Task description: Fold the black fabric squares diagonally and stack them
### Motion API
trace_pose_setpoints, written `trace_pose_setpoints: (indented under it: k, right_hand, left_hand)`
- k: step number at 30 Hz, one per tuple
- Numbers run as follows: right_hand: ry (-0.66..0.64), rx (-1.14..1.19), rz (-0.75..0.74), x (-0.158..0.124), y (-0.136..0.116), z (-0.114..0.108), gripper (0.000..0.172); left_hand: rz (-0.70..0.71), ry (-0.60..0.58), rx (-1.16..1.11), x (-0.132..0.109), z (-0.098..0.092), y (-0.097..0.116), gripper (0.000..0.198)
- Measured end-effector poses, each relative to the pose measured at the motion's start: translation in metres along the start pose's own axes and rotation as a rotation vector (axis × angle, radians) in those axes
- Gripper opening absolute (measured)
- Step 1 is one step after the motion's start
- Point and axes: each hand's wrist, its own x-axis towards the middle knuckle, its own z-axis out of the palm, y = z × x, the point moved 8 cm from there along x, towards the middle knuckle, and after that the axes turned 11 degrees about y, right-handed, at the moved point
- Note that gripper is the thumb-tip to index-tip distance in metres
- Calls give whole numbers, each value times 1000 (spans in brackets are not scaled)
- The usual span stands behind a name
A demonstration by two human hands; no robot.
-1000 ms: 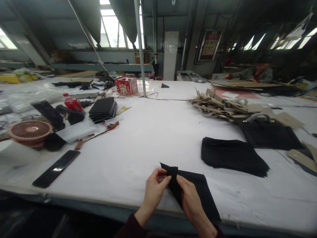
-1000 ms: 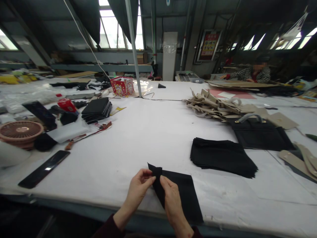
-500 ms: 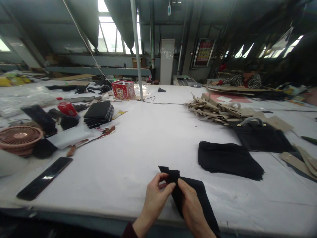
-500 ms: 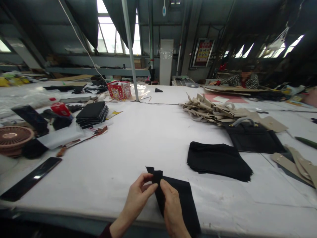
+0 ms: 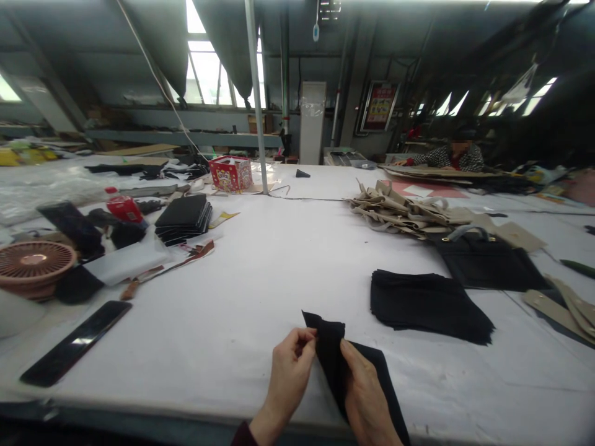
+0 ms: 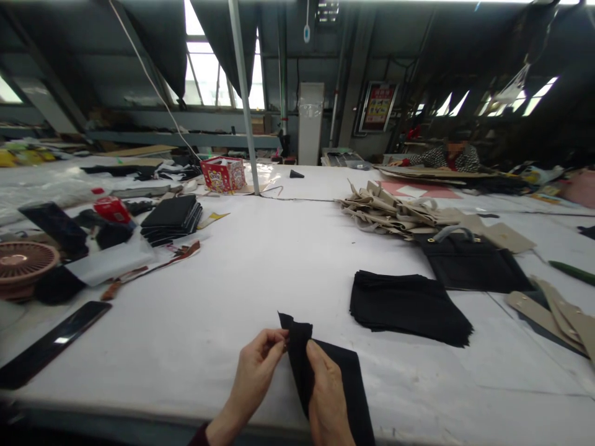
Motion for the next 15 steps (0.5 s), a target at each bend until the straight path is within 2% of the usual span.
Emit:
trace_pose_setpoints:
  k: [3,7,12,15]
  right_hand:
    - [80,-35,-8,5,1,-11,42]
    - [29,-137,-75,5,0,-9,43]
    - [5,-136,-98,1,-4,-3,44]
    - [7,-145,-130,-2,-9,-1,45]
  left_hand:
    - [-75,-26,-49,0,1,-3,24]
    - [-14,-136,-21,-13,17,12,31]
    - [101,-102,72,-18,23,23,31]
    - [145,-81,123,-15,20,24,20]
